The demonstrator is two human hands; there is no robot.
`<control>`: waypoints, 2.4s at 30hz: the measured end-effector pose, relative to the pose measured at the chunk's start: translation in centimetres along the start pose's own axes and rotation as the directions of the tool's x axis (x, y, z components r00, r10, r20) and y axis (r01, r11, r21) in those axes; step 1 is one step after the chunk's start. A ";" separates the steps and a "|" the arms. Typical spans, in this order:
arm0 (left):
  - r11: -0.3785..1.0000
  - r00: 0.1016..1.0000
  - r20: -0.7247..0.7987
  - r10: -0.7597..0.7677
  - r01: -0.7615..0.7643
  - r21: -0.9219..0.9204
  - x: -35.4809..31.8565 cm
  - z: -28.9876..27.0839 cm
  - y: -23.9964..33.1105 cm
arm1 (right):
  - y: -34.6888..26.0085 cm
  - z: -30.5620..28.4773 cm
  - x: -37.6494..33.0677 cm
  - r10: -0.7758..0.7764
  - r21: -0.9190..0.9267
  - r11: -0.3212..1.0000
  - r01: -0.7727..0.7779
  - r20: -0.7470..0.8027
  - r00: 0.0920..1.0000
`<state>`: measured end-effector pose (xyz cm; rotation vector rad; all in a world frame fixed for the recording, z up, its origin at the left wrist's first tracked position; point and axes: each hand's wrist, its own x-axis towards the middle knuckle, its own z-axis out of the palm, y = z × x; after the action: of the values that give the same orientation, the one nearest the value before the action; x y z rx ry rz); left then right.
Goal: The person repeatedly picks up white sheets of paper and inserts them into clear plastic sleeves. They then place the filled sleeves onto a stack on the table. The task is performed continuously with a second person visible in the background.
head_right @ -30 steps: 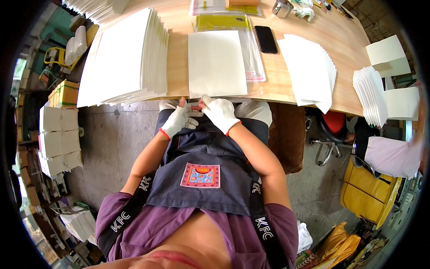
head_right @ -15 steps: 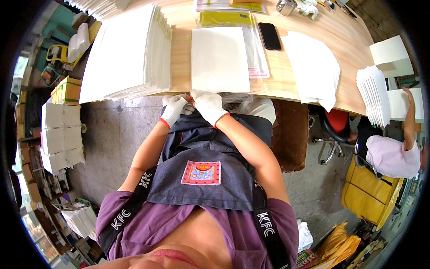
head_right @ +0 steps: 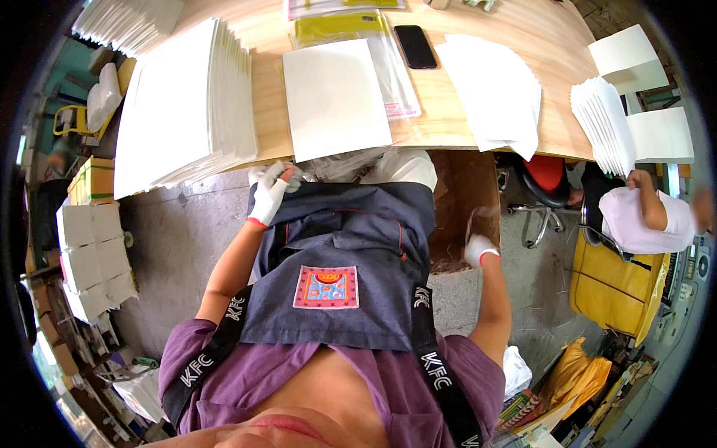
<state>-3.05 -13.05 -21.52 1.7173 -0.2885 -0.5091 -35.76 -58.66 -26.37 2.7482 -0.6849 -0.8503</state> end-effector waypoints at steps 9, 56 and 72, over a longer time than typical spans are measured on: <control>0.322 0.717 0.222 0.661 -0.537 0.780 2.2 1.3 2.0 | -14.2 -17.2 4.0 -0.176 0.398 0.703 0.590 -0.706 0.686; 0.900 0.477 -0.862 0.171 -0.432 -0.061 -8.4 -11.1 -3.4 | -21.4 -27.0 5.9 -0.118 0.784 -0.541 0.305 -0.429 0.896; 0.061 0.782 0.315 0.539 -0.409 0.911 13.6 6.4 5.6 | -1.9 -18.4 13.3 0.105 0.516 -0.857 -0.016 0.204 0.973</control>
<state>6.14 -25.97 -19.35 2.6486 -1.3009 0.4671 -14.77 -62.67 -18.37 -0.6713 0.9317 -0.3752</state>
